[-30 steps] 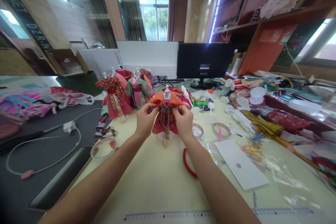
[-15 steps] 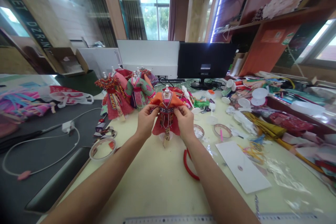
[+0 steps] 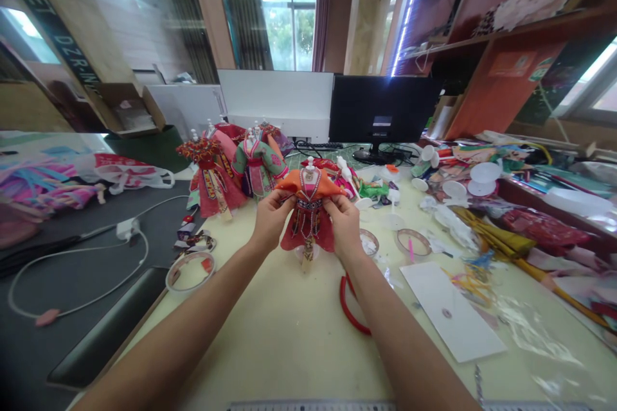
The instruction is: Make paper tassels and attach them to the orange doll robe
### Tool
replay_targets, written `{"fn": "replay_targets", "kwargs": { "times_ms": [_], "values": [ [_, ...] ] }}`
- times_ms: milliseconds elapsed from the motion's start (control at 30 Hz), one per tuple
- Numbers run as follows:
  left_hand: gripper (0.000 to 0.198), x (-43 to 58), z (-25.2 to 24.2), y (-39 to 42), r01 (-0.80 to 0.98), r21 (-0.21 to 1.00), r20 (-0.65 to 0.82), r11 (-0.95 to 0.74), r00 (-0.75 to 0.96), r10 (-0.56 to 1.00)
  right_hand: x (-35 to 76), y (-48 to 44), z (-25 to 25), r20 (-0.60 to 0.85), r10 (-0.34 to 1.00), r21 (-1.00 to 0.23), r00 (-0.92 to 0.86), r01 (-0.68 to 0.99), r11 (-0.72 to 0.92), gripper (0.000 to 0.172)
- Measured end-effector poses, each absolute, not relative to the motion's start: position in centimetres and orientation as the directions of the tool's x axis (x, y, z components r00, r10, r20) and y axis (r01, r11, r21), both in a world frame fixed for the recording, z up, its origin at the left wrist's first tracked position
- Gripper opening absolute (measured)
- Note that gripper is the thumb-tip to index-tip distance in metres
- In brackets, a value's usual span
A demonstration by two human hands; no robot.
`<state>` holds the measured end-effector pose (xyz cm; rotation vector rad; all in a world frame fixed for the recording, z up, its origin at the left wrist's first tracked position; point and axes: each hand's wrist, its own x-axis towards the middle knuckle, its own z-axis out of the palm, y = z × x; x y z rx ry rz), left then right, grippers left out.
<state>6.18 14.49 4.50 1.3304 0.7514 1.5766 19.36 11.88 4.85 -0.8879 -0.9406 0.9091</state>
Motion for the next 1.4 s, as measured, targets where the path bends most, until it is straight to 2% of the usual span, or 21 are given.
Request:
{"fn": "replay_targets", "kwargs": {
  "times_ms": [200, 600, 833, 1167, 1400],
  "values": [
    [0.019, 6.3, 4.6, 14.5, -0.289, 0.881, 0.408, -0.375, 0.062, 0.911, 19.1, 11.7, 4.7, 0.253, 0.932, -0.905, 0.26, -0.276, 0.323, 0.023],
    [0.019, 5.5, 5.3, 14.9, -0.325, 0.873, 0.427, -0.363, 0.151, 0.891, 19.7, 11.9, 4.5, 0.356, 0.875, -0.89, 0.328, -0.166, 0.425, 0.018],
    [0.023, 5.2, 6.0, 15.0, -0.347, 0.882, 0.407, -0.318, 0.224, 0.885, 19.8, 12.0, 4.8, 0.353, 0.894, -0.876, 0.276, -0.239, 0.419, 0.016],
    [0.026, 4.7, 6.7, 15.5, -0.293, 0.928, 0.332, -0.229, 0.376, 0.865, 19.7, 11.5, 5.6, 0.232, 0.96, -0.883, 0.154, -0.38, 0.274, 0.017],
    [0.031, 4.5, 7.3, 15.6, -0.27, 0.94, 0.312, -0.21, 0.424, 0.85, 19.4, 11.1, 6.0, 0.218, 0.971, -0.879, 0.101, -0.412, 0.24, 0.021]
  ]
}}
